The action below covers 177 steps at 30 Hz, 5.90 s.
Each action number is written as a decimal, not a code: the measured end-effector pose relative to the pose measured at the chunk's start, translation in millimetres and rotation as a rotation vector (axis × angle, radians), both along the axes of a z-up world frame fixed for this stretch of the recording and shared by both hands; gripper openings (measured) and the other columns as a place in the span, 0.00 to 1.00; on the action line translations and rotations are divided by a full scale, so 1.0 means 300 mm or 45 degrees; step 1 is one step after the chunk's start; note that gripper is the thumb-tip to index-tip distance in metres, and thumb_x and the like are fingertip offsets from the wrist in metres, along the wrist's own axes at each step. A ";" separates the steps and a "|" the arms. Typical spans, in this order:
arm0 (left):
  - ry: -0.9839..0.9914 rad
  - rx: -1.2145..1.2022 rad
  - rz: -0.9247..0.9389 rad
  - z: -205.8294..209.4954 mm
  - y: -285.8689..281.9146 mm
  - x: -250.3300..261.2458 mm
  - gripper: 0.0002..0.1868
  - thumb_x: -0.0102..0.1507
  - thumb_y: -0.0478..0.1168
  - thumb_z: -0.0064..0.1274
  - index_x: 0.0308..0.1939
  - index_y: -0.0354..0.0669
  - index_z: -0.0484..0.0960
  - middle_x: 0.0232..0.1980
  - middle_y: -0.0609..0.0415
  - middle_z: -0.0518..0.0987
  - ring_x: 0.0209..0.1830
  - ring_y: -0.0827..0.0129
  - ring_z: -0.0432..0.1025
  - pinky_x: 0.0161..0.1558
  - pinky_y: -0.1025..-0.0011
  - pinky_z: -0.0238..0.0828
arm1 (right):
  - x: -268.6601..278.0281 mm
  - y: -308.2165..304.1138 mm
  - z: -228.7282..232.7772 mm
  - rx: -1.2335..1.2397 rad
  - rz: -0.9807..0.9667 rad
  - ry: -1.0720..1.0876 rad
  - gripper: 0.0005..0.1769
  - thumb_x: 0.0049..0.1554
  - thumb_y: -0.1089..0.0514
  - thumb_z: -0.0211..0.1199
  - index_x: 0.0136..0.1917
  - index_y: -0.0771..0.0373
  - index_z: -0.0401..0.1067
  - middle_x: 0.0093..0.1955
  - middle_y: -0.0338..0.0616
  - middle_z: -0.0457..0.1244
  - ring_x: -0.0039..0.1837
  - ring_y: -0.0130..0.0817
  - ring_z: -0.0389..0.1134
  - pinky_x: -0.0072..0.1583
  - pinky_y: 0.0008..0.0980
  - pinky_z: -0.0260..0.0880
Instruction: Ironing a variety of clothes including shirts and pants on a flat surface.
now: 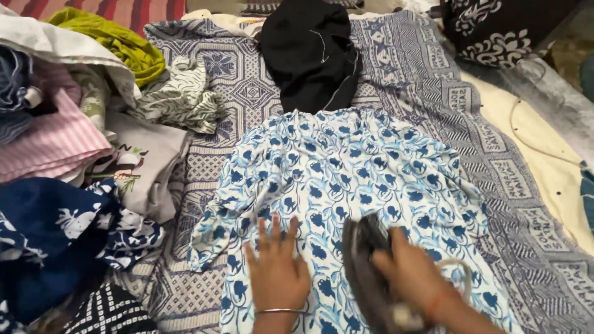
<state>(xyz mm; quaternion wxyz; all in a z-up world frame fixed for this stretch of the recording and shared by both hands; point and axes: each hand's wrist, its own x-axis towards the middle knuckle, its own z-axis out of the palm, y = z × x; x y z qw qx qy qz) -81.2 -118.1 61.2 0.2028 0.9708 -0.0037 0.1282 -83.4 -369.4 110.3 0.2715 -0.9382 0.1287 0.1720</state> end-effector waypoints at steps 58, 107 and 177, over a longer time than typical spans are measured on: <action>-0.137 0.377 0.588 -0.258 0.139 -0.381 0.54 0.52 0.76 0.56 0.71 0.44 0.75 0.77 0.27 0.62 0.77 0.33 0.55 0.70 0.38 0.52 | -0.507 -0.613 0.155 0.990 -1.032 0.300 0.11 0.53 0.65 0.62 0.49 0.72 0.67 0.32 0.54 0.65 0.30 0.42 0.68 0.36 0.41 0.74; 1.210 0.562 0.017 -0.147 0.719 -0.119 0.34 0.56 0.61 0.58 0.61 0.49 0.84 0.61 0.45 0.84 0.62 0.52 0.79 0.64 0.58 0.74 | -0.558 -0.138 0.014 0.001 0.526 0.533 0.25 0.51 0.58 0.58 0.62 0.63 0.74 0.53 0.60 0.70 0.55 0.49 0.74 0.58 0.45 0.74; 0.124 -0.424 -0.010 0.084 -0.031 0.108 0.26 0.61 0.31 0.43 0.58 0.63 0.82 0.54 0.48 0.79 0.53 0.51 0.75 0.58 0.53 0.72 | 0.208 -0.825 -0.024 -0.348 -0.832 -0.676 0.24 0.57 0.53 0.65 0.63 0.59 0.63 0.58 0.58 0.67 0.61 0.59 0.68 0.61 0.56 0.66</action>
